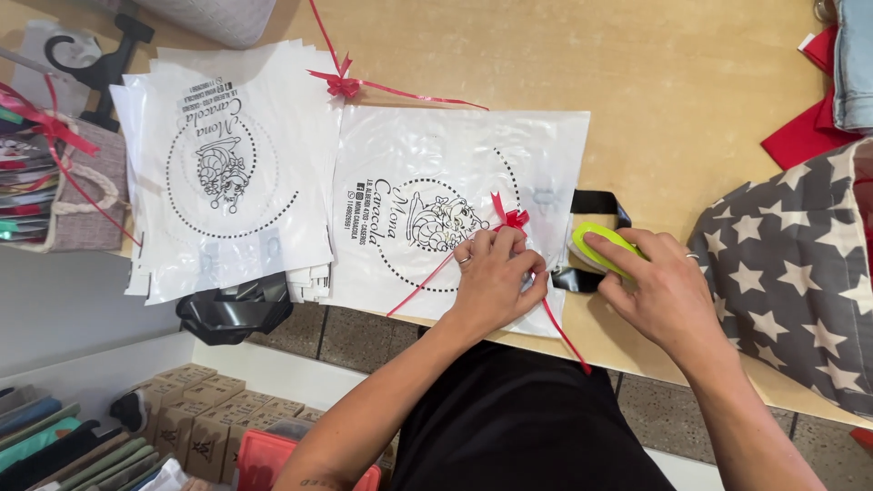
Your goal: The person ties a red ribbon into a bow on a white plastic shopping bag and secures it with a green stapler. They repeat this process on a second bag, adjusting the ribbon and stapling it in place.
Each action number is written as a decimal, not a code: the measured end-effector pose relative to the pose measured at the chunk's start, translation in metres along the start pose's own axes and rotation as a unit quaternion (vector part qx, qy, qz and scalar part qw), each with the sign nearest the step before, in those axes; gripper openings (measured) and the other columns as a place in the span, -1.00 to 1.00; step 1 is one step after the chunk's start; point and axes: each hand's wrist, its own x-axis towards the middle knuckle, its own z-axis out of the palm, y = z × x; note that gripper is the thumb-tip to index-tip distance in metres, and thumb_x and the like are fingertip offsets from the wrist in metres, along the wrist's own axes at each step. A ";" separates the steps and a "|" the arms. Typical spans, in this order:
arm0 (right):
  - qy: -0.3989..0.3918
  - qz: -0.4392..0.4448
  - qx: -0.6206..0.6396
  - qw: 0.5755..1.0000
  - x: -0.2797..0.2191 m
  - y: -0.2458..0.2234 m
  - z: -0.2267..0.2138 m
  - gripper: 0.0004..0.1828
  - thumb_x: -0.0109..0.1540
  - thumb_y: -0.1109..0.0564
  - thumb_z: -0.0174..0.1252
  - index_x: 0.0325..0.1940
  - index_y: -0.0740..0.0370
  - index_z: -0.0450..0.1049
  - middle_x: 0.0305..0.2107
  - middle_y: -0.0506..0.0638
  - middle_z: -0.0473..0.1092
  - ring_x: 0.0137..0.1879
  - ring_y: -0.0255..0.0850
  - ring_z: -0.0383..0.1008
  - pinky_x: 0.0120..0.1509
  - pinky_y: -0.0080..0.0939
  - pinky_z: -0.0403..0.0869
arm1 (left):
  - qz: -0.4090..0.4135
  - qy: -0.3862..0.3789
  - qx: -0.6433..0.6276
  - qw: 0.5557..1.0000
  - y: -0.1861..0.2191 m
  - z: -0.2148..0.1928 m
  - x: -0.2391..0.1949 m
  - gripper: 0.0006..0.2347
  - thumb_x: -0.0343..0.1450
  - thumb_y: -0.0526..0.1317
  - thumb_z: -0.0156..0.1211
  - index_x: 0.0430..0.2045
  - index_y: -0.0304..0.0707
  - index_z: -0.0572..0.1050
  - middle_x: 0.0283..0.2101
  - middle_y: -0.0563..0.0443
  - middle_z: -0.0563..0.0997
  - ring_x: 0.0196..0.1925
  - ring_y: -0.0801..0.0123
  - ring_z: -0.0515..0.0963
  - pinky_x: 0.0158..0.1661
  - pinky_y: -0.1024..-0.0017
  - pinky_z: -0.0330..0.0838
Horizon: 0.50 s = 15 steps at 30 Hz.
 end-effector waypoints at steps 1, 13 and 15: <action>0.007 -0.004 0.031 0.999 -0.001 -0.002 0.001 -0.42 0.28 0.17 0.28 0.40 -0.19 0.63 0.13 0.15 0.54 0.13 0.16 0.55 0.17 0.14 0.56 | 0.010 0.002 -0.028 1.000 -0.001 -0.003 -0.003 -0.92 0.44 -0.05 0.35 -0.45 0.16 0.61 -0.12 0.14 0.44 -0.03 0.06 0.41 -0.18 0.02 0.10; -0.030 -0.039 0.061 0.997 0.013 0.014 0.017 -0.43 0.31 0.20 0.26 0.42 -0.10 0.59 0.21 0.12 0.53 0.24 0.11 0.56 0.30 0.17 0.48 | 0.128 -0.094 -0.056 0.986 -0.100 -0.025 0.034 -0.56 0.57 -0.07 0.24 0.41 0.44 0.44 0.49 0.24 0.48 0.34 0.08 0.46 0.08 0.08 0.26; -0.041 -0.038 0.057 0.997 0.014 0.012 0.019 -0.44 0.31 0.19 0.25 0.42 -0.11 0.57 0.23 0.10 0.53 0.22 0.11 0.56 0.26 0.17 0.48 | 0.141 -0.097 -0.035 0.985 -0.105 -0.015 0.044 -0.59 0.55 -0.04 0.31 0.34 0.45 0.49 0.37 0.30 0.53 0.29 0.12 0.47 0.02 0.05 0.23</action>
